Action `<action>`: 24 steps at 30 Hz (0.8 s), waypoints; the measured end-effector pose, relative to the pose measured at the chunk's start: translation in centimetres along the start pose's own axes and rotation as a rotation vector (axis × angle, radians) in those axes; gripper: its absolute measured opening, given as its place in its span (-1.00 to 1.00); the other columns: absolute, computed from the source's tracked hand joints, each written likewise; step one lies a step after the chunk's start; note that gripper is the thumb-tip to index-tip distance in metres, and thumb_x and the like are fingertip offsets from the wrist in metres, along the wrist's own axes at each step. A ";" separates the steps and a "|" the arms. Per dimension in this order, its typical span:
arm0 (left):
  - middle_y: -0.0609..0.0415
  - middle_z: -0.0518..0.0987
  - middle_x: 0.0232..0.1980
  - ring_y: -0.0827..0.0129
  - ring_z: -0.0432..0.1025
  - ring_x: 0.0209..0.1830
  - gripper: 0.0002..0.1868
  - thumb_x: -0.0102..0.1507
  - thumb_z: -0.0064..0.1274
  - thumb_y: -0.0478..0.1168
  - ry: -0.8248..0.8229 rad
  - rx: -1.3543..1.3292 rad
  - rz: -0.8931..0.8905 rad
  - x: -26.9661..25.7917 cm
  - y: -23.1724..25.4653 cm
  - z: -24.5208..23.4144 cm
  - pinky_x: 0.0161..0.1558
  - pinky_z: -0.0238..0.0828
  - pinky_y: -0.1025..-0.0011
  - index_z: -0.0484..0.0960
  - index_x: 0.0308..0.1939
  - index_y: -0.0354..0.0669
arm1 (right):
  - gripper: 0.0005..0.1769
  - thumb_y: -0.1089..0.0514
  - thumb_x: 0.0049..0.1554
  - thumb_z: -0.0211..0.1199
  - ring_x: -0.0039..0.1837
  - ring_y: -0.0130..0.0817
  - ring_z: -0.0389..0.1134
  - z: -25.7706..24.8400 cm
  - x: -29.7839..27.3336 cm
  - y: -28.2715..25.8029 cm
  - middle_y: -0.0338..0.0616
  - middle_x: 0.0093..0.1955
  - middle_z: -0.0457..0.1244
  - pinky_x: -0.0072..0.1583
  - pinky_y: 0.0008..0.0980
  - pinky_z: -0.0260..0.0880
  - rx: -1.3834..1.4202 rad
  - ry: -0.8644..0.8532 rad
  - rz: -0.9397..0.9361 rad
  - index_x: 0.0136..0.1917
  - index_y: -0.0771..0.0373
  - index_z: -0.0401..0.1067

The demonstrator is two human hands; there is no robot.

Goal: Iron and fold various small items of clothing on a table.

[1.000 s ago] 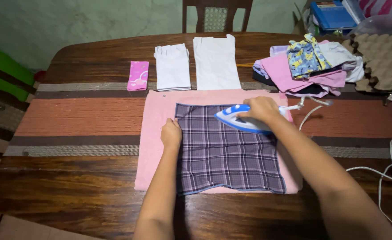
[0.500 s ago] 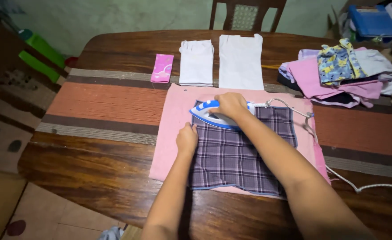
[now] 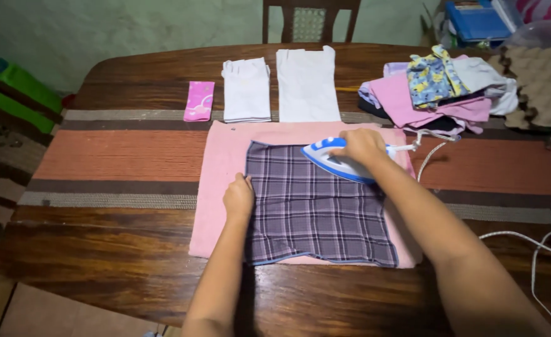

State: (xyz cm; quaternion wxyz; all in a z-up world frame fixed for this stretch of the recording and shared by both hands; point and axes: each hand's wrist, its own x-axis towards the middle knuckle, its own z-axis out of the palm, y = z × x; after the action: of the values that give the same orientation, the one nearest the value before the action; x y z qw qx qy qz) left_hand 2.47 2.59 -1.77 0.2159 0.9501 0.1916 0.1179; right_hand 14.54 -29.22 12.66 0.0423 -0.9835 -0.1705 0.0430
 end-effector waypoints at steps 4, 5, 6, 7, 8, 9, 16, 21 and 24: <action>-0.32 0.64 -0.35 -0.27 0.56 -0.33 -0.65 0.40 -0.10 0.02 -0.008 0.004 -0.008 -0.1 0.1 0.0 -0.28 0.49 -0.12 0.53 -0.18 -0.22 | -0.35 -0.46 -0.11 0.40 0.01 0.01 0.47 -0.6 -1.2 1.4 0.08 -0.10 0.43 0.08 -0.03 0.43 0.023 -0.006 0.070 -0.01 0.06 0.63; -0.32 0.64 -0.34 -0.27 0.56 -0.32 -0.64 0.41 -0.11 0.03 -0.017 0.016 -0.019 0.0 0.1 -0.1 -0.27 0.49 -0.12 0.53 -0.18 -0.22 | -0.33 -0.46 -0.13 0.41 0.01 0.00 0.47 -0.8 -1.6 1.6 0.07 -0.09 0.43 0.08 -0.05 0.43 0.034 -0.018 0.061 -0.01 0.07 0.63; -0.33 0.64 -0.33 -0.28 0.57 -0.31 -0.63 0.42 -0.12 0.03 -0.027 0.028 -0.031 0.1 0.1 -0.2 -0.26 0.49 -0.13 0.53 -0.18 -0.22 | -0.32 -0.46 -0.15 0.43 0.02 0.00 0.47 -0.9 -2.0 1.8 0.07 -0.09 0.43 0.08 -0.06 0.44 0.044 -0.029 0.052 -0.01 0.08 0.64; -0.33 0.64 -0.33 -0.28 0.57 -0.31 -0.63 0.42 -0.12 0.03 -0.032 0.027 -0.026 -0.2 0.5 -0.6 -0.26 0.49 -0.13 0.53 -0.18 -0.22 | -0.32 -0.46 -0.15 0.43 0.02 0.00 0.47 -0.8 -2.4 2.1 0.07 -0.09 0.43 0.08 -0.06 0.44 0.044 -0.031 0.059 -0.01 0.08 0.64; -0.31 0.64 -0.32 -0.27 0.56 -0.30 -0.65 0.41 -0.09 0.03 -0.036 0.028 -0.043 -0.4 0.9 -1.0 -0.24 0.49 -0.12 0.54 -0.17 -0.21 | -0.34 -0.45 -0.14 0.42 0.02 -0.01 0.47 -0.7 -2.8 2.3 0.07 -0.09 0.43 0.08 -0.05 0.44 0.035 -0.023 0.058 0.00 0.07 0.63; -0.30 0.63 -0.31 -0.25 0.54 -0.28 -0.67 0.41 -0.05 0.02 -0.040 0.028 -0.059 -0.5 1.4 -1.4 -0.22 0.48 -0.11 0.54 -0.16 -0.20 | -0.35 -0.44 -0.13 0.41 0.01 -0.01 0.47 -0.6 -3.1 2.7 0.07 -0.09 0.44 0.08 -0.05 0.44 0.024 -0.015 0.057 0.00 0.06 0.63; -0.13 0.56 -0.27 -0.05 0.44 -0.18 -0.88 0.11 0.12 -0.23 0.197 -0.121 0.562 -5.3 12.1 -3.1 -0.17 0.37 -0.02 0.59 -0.31 -0.17 | -0.37 -0.43 -0.05 0.37 0.05 0.03 0.47 -0.5 -2.1 3.1 0.10 -0.05 0.43 0.09 -0.02 0.44 0.014 0.029 0.185 0.00 0.11 0.62; -0.12 0.51 -0.27 -0.05 0.44 -0.18 -0.91 0.17 0.03 -0.30 -0.113 -0.425 0.980 -10.9 18.8 1.2 -0.15 0.39 0.04 0.63 -0.29 -0.19 | -0.30 -0.40 0.00 0.38 0.07 0.11 0.43 6.1 2.3 9.5 0.18 0.02 0.39 0.06 0.00 0.41 0.094 0.001 0.023 0.12 0.21 0.55; -0.10 0.51 -0.20 -0.02 0.45 -0.13 -0.82 0.18 -0.01 -0.33 -0.189 -0.506 1.115 -12.9 20.7 4.2 -0.08 0.42 0.09 0.64 -0.18 -0.20 | -0.28 -0.39 -0.03 0.37 0.10 0.03 0.45 4.9 2.1 9.3 0.12 0.04 0.41 0.12 -0.05 0.42 0.185 -0.099 0.109 0.17 0.19 0.52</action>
State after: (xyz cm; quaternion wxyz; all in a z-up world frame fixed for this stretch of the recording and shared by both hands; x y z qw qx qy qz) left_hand -1.32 -21.57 2.16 0.3563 0.8331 -0.3874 0.1700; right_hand 19.10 -36.92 6.76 0.1221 -0.9799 -0.1138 0.1093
